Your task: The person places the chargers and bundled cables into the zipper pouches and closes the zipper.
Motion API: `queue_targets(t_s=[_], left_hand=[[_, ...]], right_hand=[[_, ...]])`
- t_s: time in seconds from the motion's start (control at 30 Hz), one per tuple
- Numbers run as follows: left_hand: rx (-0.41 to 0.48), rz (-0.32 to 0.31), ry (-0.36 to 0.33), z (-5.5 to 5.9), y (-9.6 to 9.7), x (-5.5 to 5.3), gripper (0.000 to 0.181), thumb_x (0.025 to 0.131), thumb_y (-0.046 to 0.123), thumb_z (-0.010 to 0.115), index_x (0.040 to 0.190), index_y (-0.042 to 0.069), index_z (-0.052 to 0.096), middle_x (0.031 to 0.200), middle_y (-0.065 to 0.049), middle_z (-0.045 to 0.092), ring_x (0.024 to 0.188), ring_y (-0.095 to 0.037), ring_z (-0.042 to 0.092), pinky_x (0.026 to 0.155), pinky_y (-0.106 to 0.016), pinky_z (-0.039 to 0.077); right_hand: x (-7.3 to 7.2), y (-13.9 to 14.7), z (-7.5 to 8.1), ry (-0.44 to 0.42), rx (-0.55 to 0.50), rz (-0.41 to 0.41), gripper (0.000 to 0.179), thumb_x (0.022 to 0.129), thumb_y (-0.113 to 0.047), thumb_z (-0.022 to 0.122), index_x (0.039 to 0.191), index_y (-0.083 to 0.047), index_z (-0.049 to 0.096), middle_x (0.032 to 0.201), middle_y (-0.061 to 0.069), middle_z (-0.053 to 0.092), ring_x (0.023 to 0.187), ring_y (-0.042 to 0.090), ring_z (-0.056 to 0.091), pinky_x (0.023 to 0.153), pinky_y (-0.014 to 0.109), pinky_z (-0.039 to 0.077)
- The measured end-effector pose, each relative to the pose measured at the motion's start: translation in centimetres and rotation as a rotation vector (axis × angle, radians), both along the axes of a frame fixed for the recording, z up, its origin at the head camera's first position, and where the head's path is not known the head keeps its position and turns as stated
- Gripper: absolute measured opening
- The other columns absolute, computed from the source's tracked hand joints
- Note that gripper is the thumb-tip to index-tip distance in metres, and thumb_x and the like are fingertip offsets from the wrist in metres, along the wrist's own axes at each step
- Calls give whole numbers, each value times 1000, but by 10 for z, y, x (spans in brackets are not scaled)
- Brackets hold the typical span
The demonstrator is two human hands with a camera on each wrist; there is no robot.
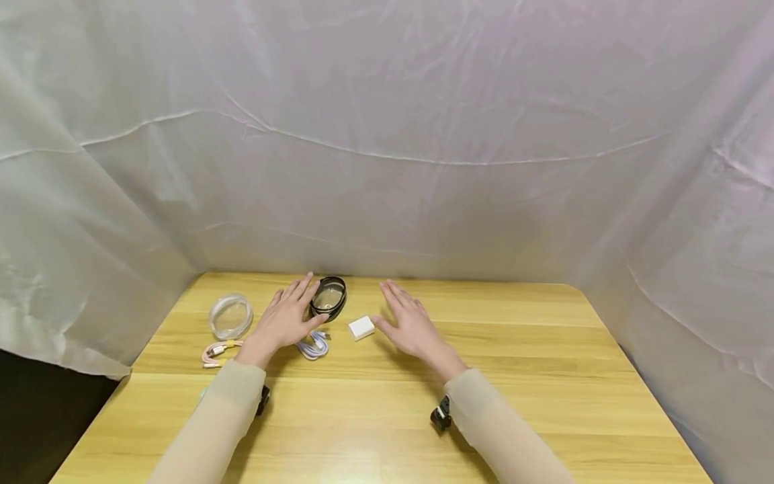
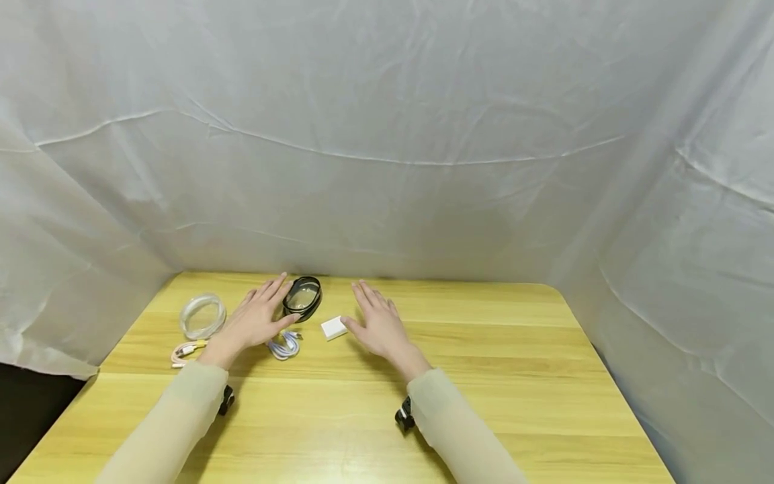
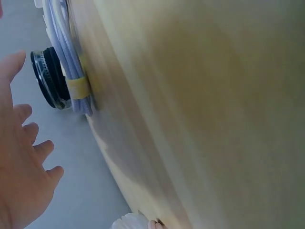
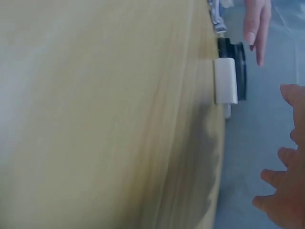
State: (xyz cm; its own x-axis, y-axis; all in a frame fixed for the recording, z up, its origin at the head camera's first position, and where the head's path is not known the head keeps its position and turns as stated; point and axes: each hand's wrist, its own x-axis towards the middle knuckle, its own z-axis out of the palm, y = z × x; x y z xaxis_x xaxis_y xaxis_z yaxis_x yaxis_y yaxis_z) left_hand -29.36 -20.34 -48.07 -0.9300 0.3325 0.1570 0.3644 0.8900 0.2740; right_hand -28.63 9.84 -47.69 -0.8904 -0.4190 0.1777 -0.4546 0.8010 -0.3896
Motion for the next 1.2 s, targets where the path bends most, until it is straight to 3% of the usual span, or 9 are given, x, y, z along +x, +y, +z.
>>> queue_targets(t_s=[0.17, 0.33, 0.5, 0.8, 0.97, 1.2], left_hand=[[0, 6, -40, -3, -1, -3, 81, 105, 52, 55, 164, 5, 26, 172, -18, 17, 154, -46, 24, 123, -68, 17], [1, 11, -99, -4, -1, -7, 81, 106, 55, 49, 165, 6, 22, 172, -19, 16, 154, -46, 23, 124, -66, 17], [-9, 3, -116, -5, -2, -10, 81, 107, 54, 49, 165, 5, 23, 170, -21, 22, 152, -47, 27, 123, -67, 18], [-34, -13, -143, -12, -3, -9, 76, 109, 50, 47, 165, 4, 24, 169, -19, 27, 151, -45, 32, 122, -67, 22], [12, -32, -149, -11, -1, -8, 74, 109, 44, 50, 163, -1, 26, 167, -23, 28, 149, -46, 34, 121, -63, 29], [75, -28, -158, -9, 12, -12, 74, 109, 45, 49, 162, -3, 26, 166, -24, 28, 149, -45, 34, 122, -59, 31]], right_hand=[[-10, -18, -6, -41, 11, 42, 79, 107, -53, 50, 168, -19, 12, 173, 3, 13, 157, 31, 23, 126, 62, 18], [-22, -35, -10, -65, 13, 75, 76, 107, -48, 51, 167, -15, 17, 172, 9, 18, 155, 35, 27, 124, 62, 22], [-31, -51, -17, -97, 1, 97, 72, 108, -43, 51, 165, -9, 24, 171, 15, 24, 155, 35, 29, 124, 62, 24], [-31, -72, -25, -171, -20, 89, 67, 110, -39, 48, 164, -6, 27, 171, 14, 24, 155, 35, 29, 125, 59, 24], [-31, -76, -26, -165, -8, 96, 64, 111, -35, 46, 164, -5, 26, 170, 14, 27, 154, 34, 31, 125, 58, 23], [-34, -69, -26, -150, -82, 97, 62, 111, -29, 47, 163, -2, 26, 166, 18, 33, 151, 37, 36, 125, 54, 28]])
